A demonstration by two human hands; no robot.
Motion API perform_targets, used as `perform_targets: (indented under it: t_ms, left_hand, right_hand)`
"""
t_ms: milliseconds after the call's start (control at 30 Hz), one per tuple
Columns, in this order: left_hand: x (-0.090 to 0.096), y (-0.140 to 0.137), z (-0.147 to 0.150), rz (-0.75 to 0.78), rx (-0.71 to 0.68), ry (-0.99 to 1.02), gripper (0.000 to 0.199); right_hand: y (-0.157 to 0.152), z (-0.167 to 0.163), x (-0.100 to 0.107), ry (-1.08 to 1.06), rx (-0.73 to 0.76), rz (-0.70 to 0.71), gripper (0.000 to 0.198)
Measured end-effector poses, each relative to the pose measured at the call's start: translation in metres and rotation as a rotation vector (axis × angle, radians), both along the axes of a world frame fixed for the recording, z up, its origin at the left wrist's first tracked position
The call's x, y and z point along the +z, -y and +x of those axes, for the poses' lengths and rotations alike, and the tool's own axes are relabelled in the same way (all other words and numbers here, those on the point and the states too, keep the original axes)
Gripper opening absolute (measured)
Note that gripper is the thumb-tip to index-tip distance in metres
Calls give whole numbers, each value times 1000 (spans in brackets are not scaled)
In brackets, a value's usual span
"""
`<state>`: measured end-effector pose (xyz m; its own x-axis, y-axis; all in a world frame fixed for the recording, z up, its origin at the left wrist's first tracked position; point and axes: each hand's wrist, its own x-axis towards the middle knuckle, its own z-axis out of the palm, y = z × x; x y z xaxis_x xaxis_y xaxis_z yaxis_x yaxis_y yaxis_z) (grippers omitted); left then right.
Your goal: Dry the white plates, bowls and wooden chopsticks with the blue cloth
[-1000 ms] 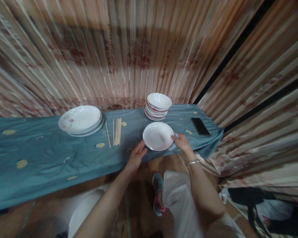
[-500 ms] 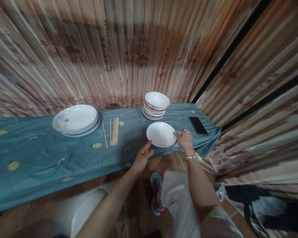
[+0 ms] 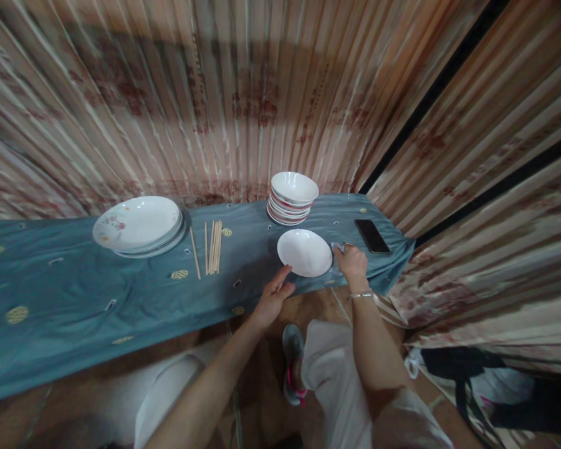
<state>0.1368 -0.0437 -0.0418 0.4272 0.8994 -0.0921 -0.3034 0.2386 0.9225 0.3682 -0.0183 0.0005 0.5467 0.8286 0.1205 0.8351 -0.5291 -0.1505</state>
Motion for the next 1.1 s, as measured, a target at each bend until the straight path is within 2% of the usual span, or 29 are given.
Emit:
perform_targets:
  t_ms: [167,300,433,667,767,900,967,1100]
  left_hand:
    - [3,3,0,-4,-9,11,49]
    - [3,5,2,-17,-15,27,50]
    - [3,5,3,-17,-17,36,49]
    - [4,2,-4,-3,22,35,47]
    - [6,-2,-15,-4,73,34,45]
    - [9,-8,-38,-38,187,57,44]
    - [11,-12,-51,-55,251,75,45]
    - [17,-20,-83,-57,372,89,45]
  right_hand:
    - [2,1,2,7,-69,-22,35]
    - [1,-1,-2,-17,-34,-59,37]
    - [3,-4,-2,0,-19,-16,33]
    - [17,-15,25,33,-56,134,34]
    - [21,-30,36,10,37,249,38]
    - [17,-68,42,-111,259,371,36]
    - [13,-92,40,-198,382,384,34]
    - [6,-142,32,-377,544,308,32]
